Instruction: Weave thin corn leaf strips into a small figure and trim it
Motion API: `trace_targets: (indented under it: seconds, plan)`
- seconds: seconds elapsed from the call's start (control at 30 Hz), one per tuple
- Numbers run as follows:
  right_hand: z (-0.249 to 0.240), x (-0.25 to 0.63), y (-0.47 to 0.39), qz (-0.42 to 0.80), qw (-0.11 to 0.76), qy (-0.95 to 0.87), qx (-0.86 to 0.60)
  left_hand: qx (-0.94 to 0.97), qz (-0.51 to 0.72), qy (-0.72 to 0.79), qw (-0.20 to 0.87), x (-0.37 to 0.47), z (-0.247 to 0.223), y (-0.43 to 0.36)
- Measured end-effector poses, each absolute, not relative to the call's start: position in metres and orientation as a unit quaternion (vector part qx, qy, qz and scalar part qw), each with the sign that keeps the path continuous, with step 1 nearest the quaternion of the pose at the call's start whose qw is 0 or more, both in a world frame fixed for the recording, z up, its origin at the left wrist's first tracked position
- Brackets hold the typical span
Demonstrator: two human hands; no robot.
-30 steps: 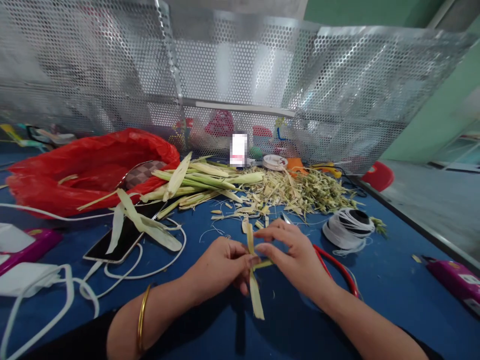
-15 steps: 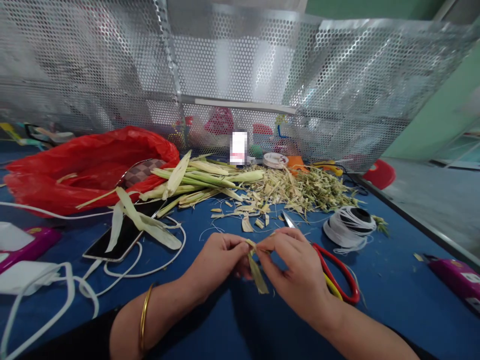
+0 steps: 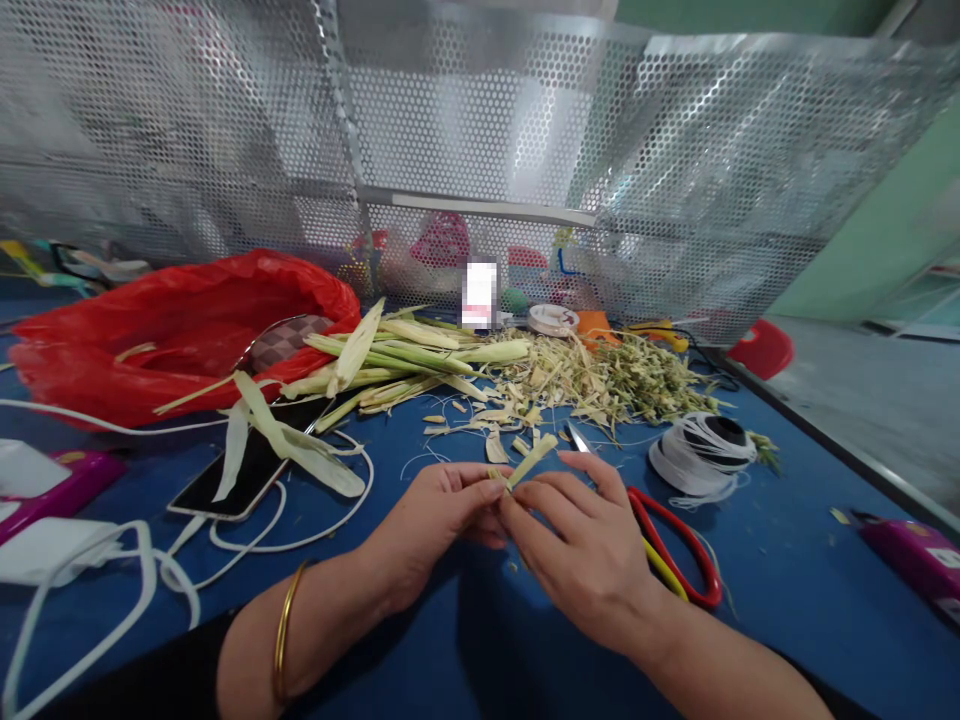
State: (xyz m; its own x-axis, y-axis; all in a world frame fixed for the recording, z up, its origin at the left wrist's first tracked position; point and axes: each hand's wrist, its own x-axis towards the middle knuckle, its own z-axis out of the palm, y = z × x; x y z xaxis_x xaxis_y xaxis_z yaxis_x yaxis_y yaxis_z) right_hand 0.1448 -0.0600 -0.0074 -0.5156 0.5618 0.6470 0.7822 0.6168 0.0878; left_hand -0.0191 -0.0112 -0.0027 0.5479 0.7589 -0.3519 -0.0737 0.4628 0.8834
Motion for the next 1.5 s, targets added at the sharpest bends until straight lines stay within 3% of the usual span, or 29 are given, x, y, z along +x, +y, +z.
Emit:
trace_targets:
  seconds: [0.2,0.5,0.6,0.73,0.9,1.03,1.27,1.37,1.5]
  plan:
    - [-0.006,0.143,-0.063,-0.252,0.274,-0.864,-0.337,0.425,0.285,0.382,0.769,-0.019,-0.005,-0.012]
    - [-0.016,0.13,-0.06,-0.222,0.208,-0.894,-0.33,0.435,0.298,0.371,0.764,-0.018,-0.006,-0.014]
    - [-0.017,0.13,-0.059,-0.203,0.224,-0.893,-0.334,0.446,0.286,0.37,0.763,-0.017,-0.006,-0.014]
    - [-0.015,0.132,-0.058,-0.087,0.345,-0.845,-0.399,0.472,0.29,0.367,0.747,-0.018,-0.006,-0.013]
    - [-0.016,0.135,-0.054,0.171,0.46,-0.683,-0.542,0.468,0.299,0.403,0.727,-0.019,-0.005,-0.01]
    - [-0.015,0.137,-0.049,0.313,0.465,-0.588,-0.583,0.477,0.292,0.393,0.73,-0.021,-0.003,-0.009]
    - [-0.015,0.137,-0.046,0.37,0.451,-0.561,-0.587,0.487,0.293,0.415,0.71,-0.019,-0.002,-0.009]
    - [-0.018,0.14,-0.046,0.331,0.46,-0.582,-0.583,0.476,0.305,0.431,0.703,-0.02,-0.002,-0.008]
    - [-0.016,0.148,-0.045,0.094,0.464,-0.718,-0.51,0.439,0.328,0.443,0.71,-0.022,-0.003,-0.004]
